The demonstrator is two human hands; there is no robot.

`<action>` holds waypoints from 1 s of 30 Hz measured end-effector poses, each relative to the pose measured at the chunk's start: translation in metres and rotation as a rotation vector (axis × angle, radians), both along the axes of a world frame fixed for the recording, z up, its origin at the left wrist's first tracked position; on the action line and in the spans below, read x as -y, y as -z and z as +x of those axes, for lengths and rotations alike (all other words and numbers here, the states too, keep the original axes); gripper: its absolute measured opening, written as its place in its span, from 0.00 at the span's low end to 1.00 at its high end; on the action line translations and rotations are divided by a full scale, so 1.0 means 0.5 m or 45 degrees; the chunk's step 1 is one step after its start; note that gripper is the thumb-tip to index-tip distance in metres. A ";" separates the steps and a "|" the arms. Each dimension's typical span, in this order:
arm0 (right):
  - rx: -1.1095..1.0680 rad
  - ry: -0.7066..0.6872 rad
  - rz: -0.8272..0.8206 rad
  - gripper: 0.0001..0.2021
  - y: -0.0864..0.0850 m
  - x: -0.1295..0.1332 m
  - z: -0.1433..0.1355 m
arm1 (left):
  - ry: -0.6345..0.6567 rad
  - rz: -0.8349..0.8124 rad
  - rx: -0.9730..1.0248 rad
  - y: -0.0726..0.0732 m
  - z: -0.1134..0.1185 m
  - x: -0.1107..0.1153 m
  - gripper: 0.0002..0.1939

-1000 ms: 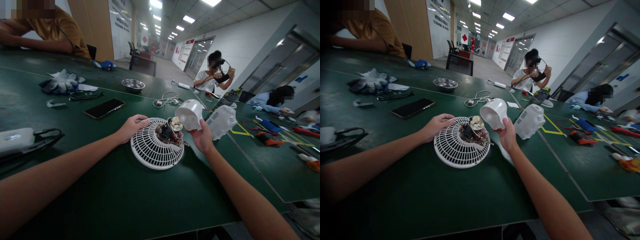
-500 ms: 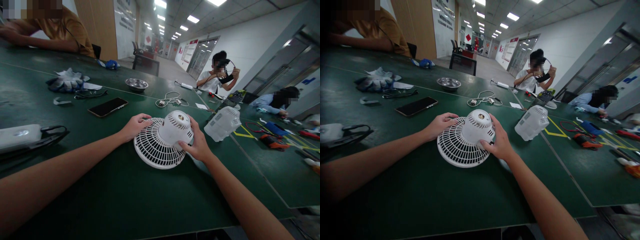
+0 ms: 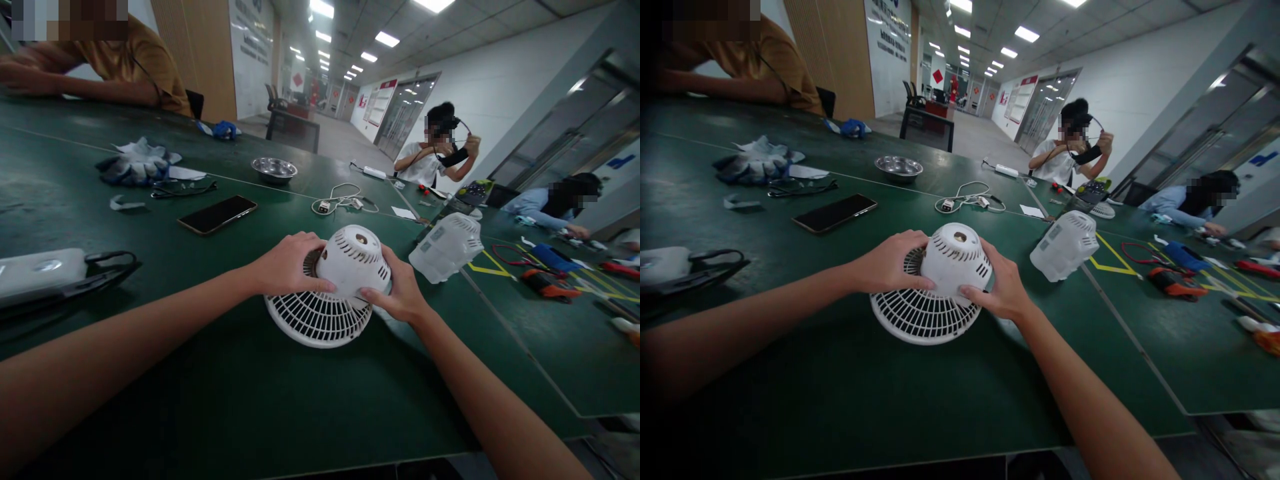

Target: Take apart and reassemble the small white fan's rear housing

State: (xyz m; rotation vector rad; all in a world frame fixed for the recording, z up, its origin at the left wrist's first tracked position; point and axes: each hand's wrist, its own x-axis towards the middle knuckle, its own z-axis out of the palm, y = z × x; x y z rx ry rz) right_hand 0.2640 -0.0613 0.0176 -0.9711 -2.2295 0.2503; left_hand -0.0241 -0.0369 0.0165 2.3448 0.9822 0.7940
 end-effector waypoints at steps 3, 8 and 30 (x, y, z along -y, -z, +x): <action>0.028 0.005 0.010 0.42 0.001 0.002 0.001 | 0.031 0.014 -0.016 -0.006 -0.003 0.000 0.31; 0.083 0.030 -0.017 0.41 -0.006 0.006 -0.005 | 0.018 -0.012 -0.016 -0.007 -0.006 -0.002 0.31; -0.016 -0.017 -0.170 0.59 0.000 0.010 -0.003 | -0.004 -0.048 0.177 -0.003 -0.001 0.009 0.33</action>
